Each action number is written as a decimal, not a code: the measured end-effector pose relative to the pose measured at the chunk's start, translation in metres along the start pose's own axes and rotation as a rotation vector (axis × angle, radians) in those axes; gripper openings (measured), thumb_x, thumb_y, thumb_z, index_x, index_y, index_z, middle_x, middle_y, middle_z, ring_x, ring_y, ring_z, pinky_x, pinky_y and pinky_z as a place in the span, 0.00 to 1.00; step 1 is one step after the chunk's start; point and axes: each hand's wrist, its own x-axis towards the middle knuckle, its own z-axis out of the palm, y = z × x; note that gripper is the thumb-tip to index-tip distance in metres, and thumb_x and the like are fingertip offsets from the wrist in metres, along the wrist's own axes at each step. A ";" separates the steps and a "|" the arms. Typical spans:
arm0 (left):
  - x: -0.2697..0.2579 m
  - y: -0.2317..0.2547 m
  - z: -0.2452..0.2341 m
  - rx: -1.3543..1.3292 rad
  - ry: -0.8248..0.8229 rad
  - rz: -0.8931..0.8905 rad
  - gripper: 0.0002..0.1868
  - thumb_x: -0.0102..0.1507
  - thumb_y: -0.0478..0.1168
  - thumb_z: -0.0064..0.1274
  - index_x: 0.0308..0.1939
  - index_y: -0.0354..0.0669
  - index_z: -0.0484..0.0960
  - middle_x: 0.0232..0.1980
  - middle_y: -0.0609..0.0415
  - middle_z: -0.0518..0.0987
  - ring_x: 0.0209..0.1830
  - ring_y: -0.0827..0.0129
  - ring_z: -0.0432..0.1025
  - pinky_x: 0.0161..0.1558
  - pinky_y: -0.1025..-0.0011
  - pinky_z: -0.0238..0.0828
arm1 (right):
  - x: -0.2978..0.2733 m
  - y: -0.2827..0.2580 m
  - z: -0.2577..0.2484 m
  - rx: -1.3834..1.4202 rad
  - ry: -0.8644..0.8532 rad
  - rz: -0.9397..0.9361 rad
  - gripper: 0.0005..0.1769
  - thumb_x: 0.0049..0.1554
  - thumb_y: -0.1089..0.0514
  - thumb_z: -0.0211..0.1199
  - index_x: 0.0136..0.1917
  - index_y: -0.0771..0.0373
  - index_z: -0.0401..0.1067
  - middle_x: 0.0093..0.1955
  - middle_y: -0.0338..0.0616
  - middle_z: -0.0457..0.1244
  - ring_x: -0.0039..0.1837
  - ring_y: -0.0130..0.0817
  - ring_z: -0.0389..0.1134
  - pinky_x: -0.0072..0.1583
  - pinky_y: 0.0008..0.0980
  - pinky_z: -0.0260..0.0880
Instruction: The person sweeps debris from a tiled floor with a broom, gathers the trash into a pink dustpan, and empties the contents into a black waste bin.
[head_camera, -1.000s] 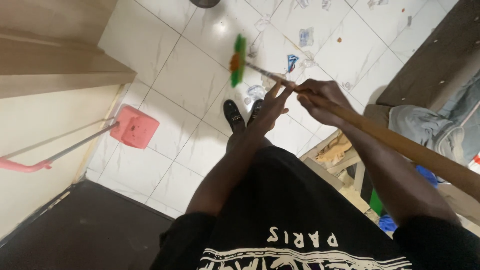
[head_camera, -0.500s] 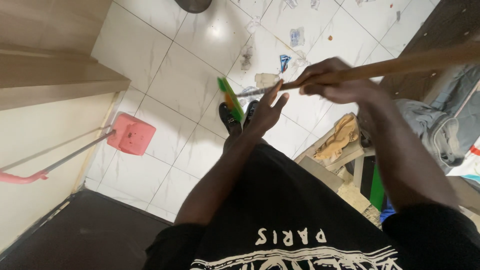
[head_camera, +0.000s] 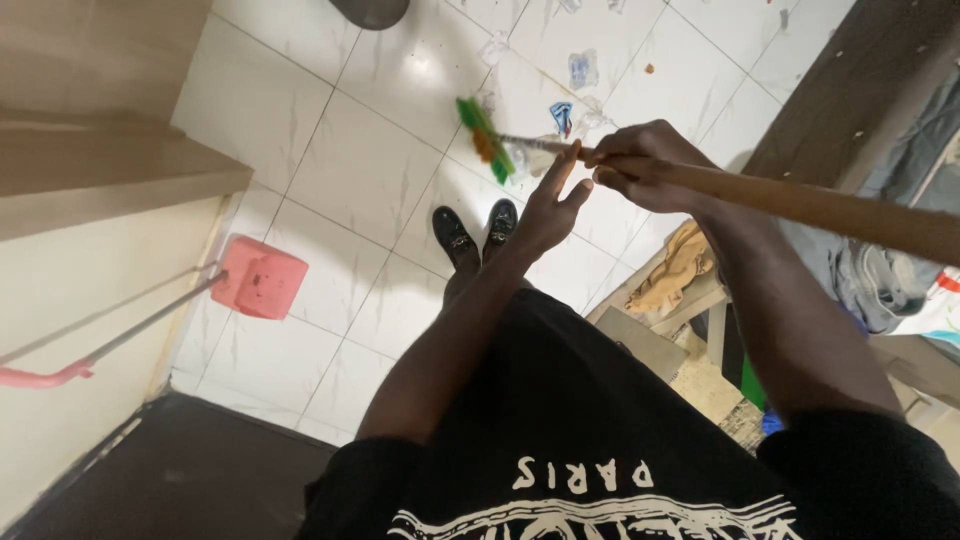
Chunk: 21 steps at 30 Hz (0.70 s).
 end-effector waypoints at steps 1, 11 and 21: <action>0.003 0.001 0.000 0.017 0.009 0.021 0.36 0.72 0.50 0.47 0.82 0.55 0.50 0.84 0.41 0.53 0.85 0.51 0.47 0.78 0.56 0.48 | 0.001 0.001 -0.002 0.002 0.034 -0.035 0.15 0.58 0.56 0.66 0.55 0.67 0.79 0.40 0.50 0.71 0.36 0.36 0.72 0.39 0.36 0.73; -0.021 0.030 0.002 0.096 0.105 0.083 0.32 0.71 0.52 0.48 0.77 0.50 0.61 0.82 0.35 0.54 0.82 0.43 0.53 0.64 0.50 0.73 | -0.020 -0.010 -0.019 0.091 -0.069 0.116 0.13 0.58 0.51 0.65 0.48 0.63 0.80 0.33 0.47 0.70 0.27 0.34 0.67 0.30 0.38 0.67; -0.024 -0.026 -0.015 0.237 0.073 0.134 0.31 0.76 0.56 0.39 0.80 0.51 0.57 0.81 0.32 0.56 0.84 0.38 0.48 0.69 0.50 0.69 | 0.000 -0.003 0.030 0.129 -0.021 0.093 0.15 0.58 0.46 0.65 0.44 0.60 0.79 0.35 0.44 0.69 0.34 0.36 0.68 0.38 0.39 0.70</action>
